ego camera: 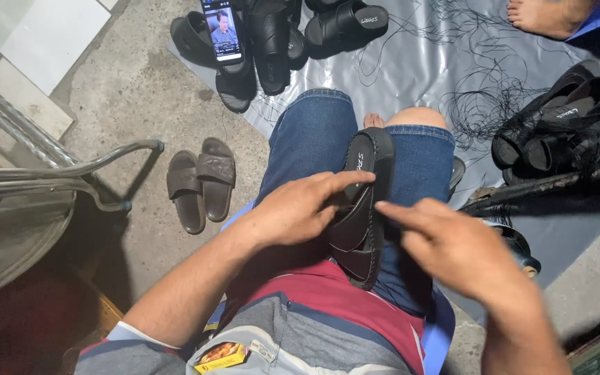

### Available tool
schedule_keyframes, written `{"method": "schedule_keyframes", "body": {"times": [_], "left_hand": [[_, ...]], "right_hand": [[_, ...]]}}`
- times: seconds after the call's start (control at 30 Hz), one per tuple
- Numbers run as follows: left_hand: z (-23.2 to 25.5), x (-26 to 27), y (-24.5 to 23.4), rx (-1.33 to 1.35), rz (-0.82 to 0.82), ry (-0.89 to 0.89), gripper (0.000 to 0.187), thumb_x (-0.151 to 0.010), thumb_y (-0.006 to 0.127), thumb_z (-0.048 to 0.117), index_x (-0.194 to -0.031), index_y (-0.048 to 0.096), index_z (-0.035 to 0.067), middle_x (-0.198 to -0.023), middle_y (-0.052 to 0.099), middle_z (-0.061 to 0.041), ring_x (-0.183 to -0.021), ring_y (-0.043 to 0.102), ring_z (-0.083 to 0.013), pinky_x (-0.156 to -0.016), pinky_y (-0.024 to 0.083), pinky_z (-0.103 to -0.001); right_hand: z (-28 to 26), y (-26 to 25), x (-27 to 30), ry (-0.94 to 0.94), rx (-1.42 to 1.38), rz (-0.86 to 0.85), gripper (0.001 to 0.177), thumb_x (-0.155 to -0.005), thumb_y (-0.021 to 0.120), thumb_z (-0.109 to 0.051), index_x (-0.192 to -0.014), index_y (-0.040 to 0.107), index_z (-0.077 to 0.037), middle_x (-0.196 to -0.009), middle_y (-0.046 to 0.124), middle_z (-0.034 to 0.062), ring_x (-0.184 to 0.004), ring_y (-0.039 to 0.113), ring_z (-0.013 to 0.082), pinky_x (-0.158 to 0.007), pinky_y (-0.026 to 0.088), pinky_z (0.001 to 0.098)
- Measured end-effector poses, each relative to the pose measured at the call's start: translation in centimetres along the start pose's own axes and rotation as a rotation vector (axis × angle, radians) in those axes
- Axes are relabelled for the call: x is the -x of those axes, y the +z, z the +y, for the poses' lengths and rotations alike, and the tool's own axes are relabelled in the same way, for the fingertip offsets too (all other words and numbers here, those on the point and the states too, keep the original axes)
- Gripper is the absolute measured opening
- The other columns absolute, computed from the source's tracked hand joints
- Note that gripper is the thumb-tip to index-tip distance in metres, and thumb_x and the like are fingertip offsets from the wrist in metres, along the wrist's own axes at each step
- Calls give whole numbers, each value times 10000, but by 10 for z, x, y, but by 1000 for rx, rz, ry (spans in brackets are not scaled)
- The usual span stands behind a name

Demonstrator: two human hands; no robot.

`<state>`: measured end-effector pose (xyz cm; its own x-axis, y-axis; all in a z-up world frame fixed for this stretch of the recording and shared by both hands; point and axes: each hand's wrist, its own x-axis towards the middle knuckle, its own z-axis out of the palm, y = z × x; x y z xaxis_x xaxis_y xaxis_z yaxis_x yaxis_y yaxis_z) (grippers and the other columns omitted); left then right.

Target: Hand-stitching the leather upper of a sandal to its sole using a needle and thread.

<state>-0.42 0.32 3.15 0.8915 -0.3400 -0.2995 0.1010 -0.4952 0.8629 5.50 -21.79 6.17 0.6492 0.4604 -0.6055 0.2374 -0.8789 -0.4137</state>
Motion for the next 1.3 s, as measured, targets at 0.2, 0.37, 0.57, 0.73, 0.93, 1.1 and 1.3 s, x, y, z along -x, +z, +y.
{"method": "schedule_keyframes", "body": {"times": [0.2, 0.37, 0.57, 0.73, 0.93, 1.1, 1.3], "left_hand": [[-1, 3, 15, -11, 223, 54, 371, -855, 505, 318, -1222, 504, 260, -1090, 524, -9, -975, 587, -183, -796, 472, -344], [15, -9, 28, -222, 243, 67, 542, -728, 613, 509, -1210, 529, 276, -1149, 487, 12, -809, 635, -262, -588, 510, -470], [8, -22, 37, -200, 239, 121, 204, -816, 591, 363, -984, 673, 279, -896, 534, 44, -723, 609, -180, -505, 485, -389], [8, -19, 31, 3, 226, 129, 148, -817, 570, 302, -912, 665, 240, -816, 548, 59, -767, 583, -102, -650, 465, -279], [1, -20, 32, 136, 233, 80, 168, -824, 585, 290, -940, 694, 237, -793, 574, 62, -791, 588, -75, -722, 446, -219], [13, -18, 26, 203, 333, 116, 150, -818, 612, 185, -900, 691, 87, -786, 615, -67, -701, 647, -215, -563, 526, -301], [5, -16, 29, 187, 357, 136, 146, -832, 591, 180, -913, 669, 86, -897, 597, -81, -779, 644, -272, -614, 534, -359]], "right_hand": [[26, -19, 19, -105, 27, 172, 486, -788, 473, -123, -1193, 608, -355, -724, 551, -47, -712, 568, 100, -700, 422, 262], [18, -14, 21, -214, 2, 180, 489, -789, 485, -114, -1215, 586, -333, -701, 536, -39, -695, 558, 106, -685, 444, 271], [24, -15, 23, -308, -73, 161, 478, -778, 481, -85, -1191, 610, -288, -746, 589, -47, -673, 582, 87, -698, 438, 222], [24, -17, 22, -277, -125, 128, 481, -786, 498, -129, -1241, 565, -270, -790, 675, -29, -701, 642, 90, -730, 465, 221], [24, -1, 4, -107, -425, -2, 807, -618, 776, -206, -1355, 455, -272, -510, 325, -35, -473, 283, 91, -452, 274, 234], [18, 26, -16, 142, -443, 334, 197, -736, 710, -312, -929, 714, -347, -536, 610, -4, -512, 566, 112, -500, 459, 271], [14, 41, -15, -159, -986, 78, 110, -820, 603, -152, -795, 649, -55, -388, 497, 64, -343, 456, 107, -328, 398, 217]]}}
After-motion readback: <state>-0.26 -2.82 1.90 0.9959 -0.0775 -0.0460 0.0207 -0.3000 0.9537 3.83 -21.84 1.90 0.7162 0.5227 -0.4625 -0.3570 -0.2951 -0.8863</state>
